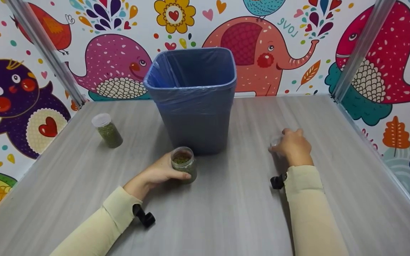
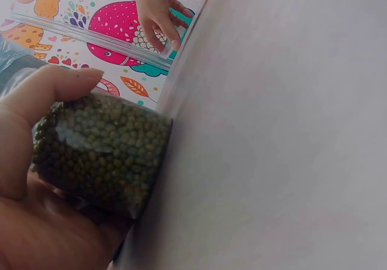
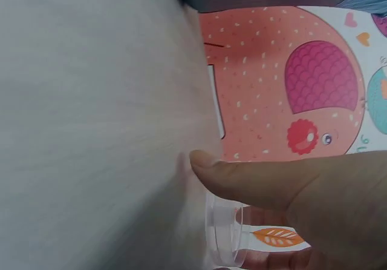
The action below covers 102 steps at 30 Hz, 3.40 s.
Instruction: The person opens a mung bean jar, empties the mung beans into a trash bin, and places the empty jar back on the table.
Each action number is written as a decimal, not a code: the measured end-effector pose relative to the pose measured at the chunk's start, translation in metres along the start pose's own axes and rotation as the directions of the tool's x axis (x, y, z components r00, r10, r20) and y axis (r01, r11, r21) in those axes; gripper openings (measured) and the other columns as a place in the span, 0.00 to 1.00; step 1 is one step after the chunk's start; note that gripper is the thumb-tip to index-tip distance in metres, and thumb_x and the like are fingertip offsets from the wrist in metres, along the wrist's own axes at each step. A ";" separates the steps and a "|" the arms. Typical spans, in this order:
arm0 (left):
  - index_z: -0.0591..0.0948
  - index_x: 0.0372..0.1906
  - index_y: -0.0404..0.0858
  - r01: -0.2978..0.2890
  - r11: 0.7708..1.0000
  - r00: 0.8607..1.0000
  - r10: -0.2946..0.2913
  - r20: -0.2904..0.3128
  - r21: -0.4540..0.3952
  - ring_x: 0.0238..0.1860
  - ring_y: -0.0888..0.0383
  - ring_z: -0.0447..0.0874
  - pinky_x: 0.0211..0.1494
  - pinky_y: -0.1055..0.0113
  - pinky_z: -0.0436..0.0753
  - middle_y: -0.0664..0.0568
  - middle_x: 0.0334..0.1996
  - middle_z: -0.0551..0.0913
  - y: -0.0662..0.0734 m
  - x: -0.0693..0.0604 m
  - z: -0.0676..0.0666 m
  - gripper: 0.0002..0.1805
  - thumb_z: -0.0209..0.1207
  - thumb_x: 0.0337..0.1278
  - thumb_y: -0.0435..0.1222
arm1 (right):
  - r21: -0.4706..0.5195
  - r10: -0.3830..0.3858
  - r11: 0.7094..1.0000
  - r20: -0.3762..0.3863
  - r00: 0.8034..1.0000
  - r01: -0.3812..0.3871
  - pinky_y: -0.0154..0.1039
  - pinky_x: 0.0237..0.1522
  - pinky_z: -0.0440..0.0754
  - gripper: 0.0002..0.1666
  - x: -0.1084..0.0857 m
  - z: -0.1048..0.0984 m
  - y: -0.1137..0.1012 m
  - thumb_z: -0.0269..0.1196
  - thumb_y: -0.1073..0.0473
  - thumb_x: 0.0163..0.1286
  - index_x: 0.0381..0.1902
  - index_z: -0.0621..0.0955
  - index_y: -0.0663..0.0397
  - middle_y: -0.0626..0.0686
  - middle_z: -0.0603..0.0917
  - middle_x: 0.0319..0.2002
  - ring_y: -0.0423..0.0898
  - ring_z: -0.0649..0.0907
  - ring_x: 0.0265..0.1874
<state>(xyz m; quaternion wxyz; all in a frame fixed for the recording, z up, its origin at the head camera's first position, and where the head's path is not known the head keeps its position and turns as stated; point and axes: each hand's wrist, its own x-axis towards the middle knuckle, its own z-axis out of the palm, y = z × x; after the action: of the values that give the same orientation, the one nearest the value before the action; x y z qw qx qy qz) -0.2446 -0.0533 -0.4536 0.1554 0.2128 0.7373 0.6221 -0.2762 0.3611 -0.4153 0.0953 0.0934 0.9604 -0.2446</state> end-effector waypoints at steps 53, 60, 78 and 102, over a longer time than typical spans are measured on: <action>0.77 0.64 0.32 0.004 1.000 1.000 -0.004 -0.003 0.010 0.54 0.59 0.80 0.69 0.60 0.74 0.48 0.54 0.84 0.001 0.000 0.001 0.39 0.77 0.41 0.25 | 0.121 0.121 0.988 -0.192 0.974 -0.099 0.76 0.65 0.71 0.66 -0.006 -0.014 0.005 0.72 0.30 0.65 0.80 0.59 0.72 0.80 0.58 0.68 0.76 0.67 0.62; 0.78 0.64 0.32 -0.004 1.000 1.000 0.005 -0.014 0.019 0.54 0.60 0.80 0.70 0.60 0.73 0.49 0.54 0.84 0.000 0.000 0.001 0.39 0.77 0.39 0.25 | 0.146 0.002 0.986 -0.479 0.878 0.077 0.70 0.67 0.72 0.50 -0.020 -0.032 -0.027 0.62 0.33 0.76 0.77 0.68 0.66 0.75 0.60 0.71 0.72 0.68 0.67; 0.77 0.66 0.31 -0.017 1.000 1.000 0.017 -0.007 0.003 0.55 0.57 0.82 0.71 0.58 0.74 0.47 0.54 0.85 -0.003 0.000 -0.003 0.41 0.78 0.39 0.24 | -0.107 -0.460 0.622 -0.852 0.251 0.776 0.44 0.68 0.73 0.18 -0.089 -0.028 -0.136 0.67 0.58 0.76 0.59 0.85 0.59 0.61 0.81 0.61 0.49 0.76 0.65; 0.75 0.68 0.32 0.011 1.000 0.999 -0.011 -0.030 0.022 0.56 0.56 0.81 0.70 0.58 0.75 0.48 0.56 0.84 -0.002 -0.004 -0.003 0.45 0.78 0.37 0.25 | -0.323 -0.683 0.498 -0.718 0.135 0.805 0.61 0.80 0.59 0.33 -0.044 0.001 -0.190 0.70 0.51 0.73 0.73 0.78 0.51 0.60 0.79 0.68 0.57 0.68 0.77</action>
<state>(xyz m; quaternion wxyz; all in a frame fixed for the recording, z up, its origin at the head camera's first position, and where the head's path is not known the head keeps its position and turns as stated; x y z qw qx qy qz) -0.2431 -0.0577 -0.4550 0.1453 0.2009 0.7476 0.6161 -0.2771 0.1908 -0.3200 -0.4715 -0.2938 0.7903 -0.2583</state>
